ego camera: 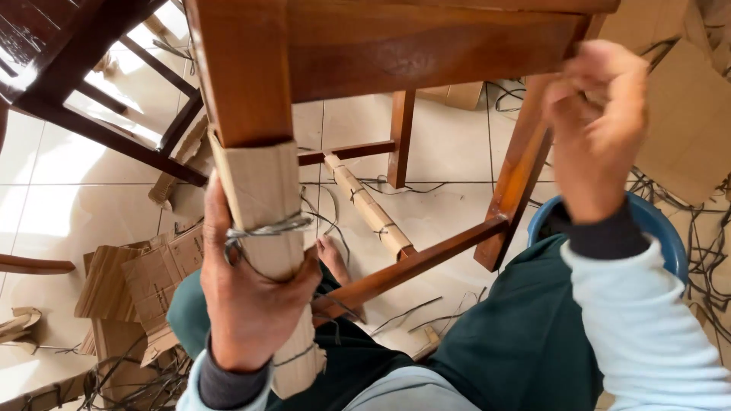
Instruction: The person sits on the floor and wraps a cardboard tube around a wooden furniture leg. They secure the cardboard with black wire, twisting it tightly by hand to hold the material in place.
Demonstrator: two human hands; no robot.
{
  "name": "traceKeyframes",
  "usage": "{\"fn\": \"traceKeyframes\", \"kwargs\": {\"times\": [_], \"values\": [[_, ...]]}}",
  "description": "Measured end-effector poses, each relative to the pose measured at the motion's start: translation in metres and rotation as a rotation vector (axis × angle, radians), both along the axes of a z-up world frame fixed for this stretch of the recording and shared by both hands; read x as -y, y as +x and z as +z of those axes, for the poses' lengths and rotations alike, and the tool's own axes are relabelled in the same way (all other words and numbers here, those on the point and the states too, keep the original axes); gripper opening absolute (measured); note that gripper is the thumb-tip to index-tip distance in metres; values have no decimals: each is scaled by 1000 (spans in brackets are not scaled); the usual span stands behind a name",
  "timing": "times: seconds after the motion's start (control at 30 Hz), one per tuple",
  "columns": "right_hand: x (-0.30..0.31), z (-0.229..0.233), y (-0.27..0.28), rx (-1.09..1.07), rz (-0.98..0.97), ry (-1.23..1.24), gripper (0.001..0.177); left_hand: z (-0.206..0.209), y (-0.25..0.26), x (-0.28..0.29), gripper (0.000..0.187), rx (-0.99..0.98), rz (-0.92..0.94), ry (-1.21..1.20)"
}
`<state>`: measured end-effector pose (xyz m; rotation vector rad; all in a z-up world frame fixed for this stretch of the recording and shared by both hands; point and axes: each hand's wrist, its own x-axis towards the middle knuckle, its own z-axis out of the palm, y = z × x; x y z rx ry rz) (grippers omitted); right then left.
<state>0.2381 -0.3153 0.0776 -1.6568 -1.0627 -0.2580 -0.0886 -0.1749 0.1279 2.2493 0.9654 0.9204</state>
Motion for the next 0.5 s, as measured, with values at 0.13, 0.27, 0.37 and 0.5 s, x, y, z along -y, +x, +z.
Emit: {"fn": "traceKeyframes", "kwargs": {"times": [0.13,0.27,0.37,0.5], "values": [[16,-57,41,-417,-74,-182,37,-3,-2,-9,109,79,-81,-33],[9,-81,47,-710,26,-477,23,-8,-12,-23,103,33,-83,86],[-1,-78,37,-912,70,-405,21,-16,-22,-36,99,20,-50,134],[-7,-76,27,-987,103,-379,13,-20,-30,-51,100,26,-41,56]]}}
